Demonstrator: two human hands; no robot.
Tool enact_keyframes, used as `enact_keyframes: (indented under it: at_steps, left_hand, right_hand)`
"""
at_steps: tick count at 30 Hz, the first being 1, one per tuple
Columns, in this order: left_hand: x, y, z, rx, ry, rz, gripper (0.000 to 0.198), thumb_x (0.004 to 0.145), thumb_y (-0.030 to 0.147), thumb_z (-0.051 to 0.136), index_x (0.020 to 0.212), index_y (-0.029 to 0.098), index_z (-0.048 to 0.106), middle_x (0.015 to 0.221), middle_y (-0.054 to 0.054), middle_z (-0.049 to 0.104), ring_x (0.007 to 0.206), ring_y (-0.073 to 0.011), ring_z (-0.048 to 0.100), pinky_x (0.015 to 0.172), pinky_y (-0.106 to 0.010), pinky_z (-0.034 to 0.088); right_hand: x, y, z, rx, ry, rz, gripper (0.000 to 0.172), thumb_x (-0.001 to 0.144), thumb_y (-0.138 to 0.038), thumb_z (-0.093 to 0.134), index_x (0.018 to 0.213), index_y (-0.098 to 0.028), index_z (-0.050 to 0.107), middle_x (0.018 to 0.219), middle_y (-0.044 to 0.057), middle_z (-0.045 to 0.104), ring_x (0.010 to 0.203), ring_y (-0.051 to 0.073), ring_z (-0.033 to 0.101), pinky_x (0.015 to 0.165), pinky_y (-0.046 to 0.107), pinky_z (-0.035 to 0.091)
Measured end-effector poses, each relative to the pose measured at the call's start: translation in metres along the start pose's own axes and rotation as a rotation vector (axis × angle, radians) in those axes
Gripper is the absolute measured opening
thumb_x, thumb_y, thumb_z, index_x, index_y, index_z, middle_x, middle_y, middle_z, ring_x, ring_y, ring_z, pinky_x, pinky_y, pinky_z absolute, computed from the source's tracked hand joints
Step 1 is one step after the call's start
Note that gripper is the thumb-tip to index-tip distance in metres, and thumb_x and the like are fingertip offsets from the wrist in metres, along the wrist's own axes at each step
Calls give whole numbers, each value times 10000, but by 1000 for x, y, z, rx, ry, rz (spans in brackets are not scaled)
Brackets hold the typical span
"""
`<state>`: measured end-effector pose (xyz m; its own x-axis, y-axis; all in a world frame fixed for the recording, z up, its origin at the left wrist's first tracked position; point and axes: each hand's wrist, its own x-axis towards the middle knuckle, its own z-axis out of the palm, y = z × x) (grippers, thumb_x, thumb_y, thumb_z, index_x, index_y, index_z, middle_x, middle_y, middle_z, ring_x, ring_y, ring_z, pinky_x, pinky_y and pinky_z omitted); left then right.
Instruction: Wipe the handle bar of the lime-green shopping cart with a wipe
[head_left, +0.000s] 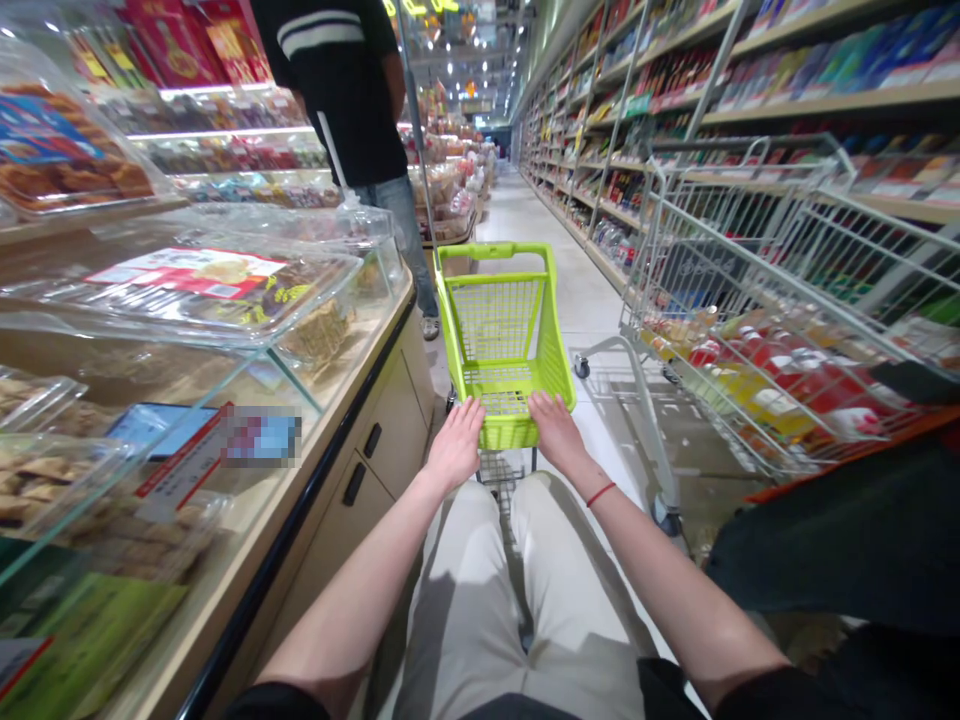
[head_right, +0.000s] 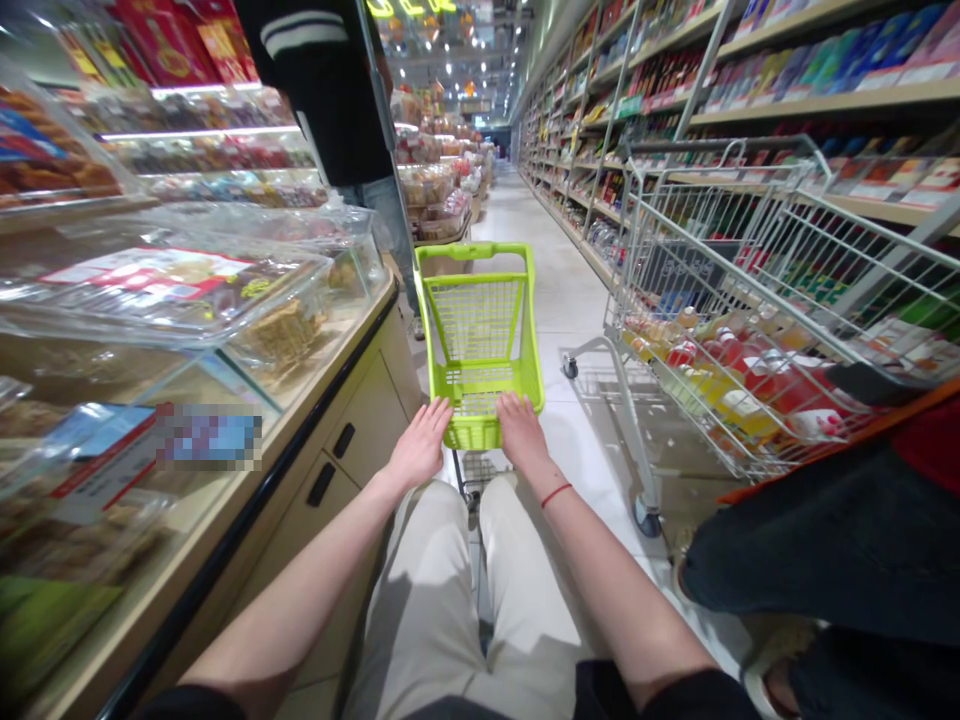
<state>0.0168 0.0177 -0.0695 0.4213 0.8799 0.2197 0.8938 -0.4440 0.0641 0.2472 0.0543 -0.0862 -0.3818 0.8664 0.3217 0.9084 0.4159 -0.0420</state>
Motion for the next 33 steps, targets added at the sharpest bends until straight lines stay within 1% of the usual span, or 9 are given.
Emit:
enact_keyframes:
  at_steps: [3,6,13,17,20,23,29,31,33]
  left_hand:
    - [0,-1,0,-6,-1,-11,819,651,59,462,1466,69,372,1610,-157,291,1529,-248,139,1247,-466,172]
    - [-1,-2,2,-12,6,-14,842,633,60,473,1468,81,368,1619,-154,267,1535,-249,106,1245,-479,171]
    - [-8,-5,6,5,35,-31,841,640,65,483,1471,46,350,1622,-174,256,1533,-276,110,1245,-468,179]
    - [-11,-6,5,8,61,-34,819,654,64,486,1463,57,362,1610,-179,285,1530,-275,130,1240,-479,195]
    - [-12,-2,5,4,58,-31,802,671,68,485,1464,57,364,1610,-179,283,1529,-277,138,1240,-480,199]
    - [-12,4,5,5,43,-35,793,678,74,488,1461,35,365,1616,-182,267,1530,-279,133,1246,-463,189]
    - [-11,5,7,8,59,-34,811,665,76,487,1465,37,355,1619,-178,261,1534,-265,119,1246,-461,185]
    - [-11,4,7,9,64,-29,800,675,81,487,1463,39,359,1616,-179,270,1532,-268,128,1244,-458,188]
    - [-11,3,7,5,69,-27,793,682,83,488,1463,49,362,1613,-178,279,1529,-272,148,1241,-464,196]
  right_hand:
    - [-7,27,-4,-48,18,70,637,772,75,373,1380,-48,519,1481,173,507,1440,263,379,1214,490,250]
    - [-8,34,-2,-36,52,151,618,782,70,364,1369,-34,525,1473,198,507,1440,275,379,1203,506,261]
    - [4,-25,9,121,61,173,599,786,58,398,1364,-28,528,1479,236,484,1440,284,377,1190,488,292]
    - [21,-44,-2,327,-30,105,661,701,85,450,1311,-117,604,1377,145,610,1335,222,512,1152,380,364]
    - [39,-44,-14,456,60,81,573,743,49,436,1213,-171,679,1210,82,707,1147,187,634,1040,313,471]
    - [48,-45,-19,402,195,106,536,789,30,402,1219,-136,676,1211,115,692,1151,212,612,1051,332,458]
    - [19,-62,-4,231,169,138,415,909,-158,493,1310,-100,587,1345,191,599,1227,283,546,1115,460,382]
    - [8,-61,1,189,179,91,409,932,-240,526,1323,-128,573,1381,187,575,1259,308,529,1151,559,309]
    - [2,-55,3,157,157,12,437,935,-194,519,1367,-135,539,1434,183,535,1326,306,487,1175,576,269]
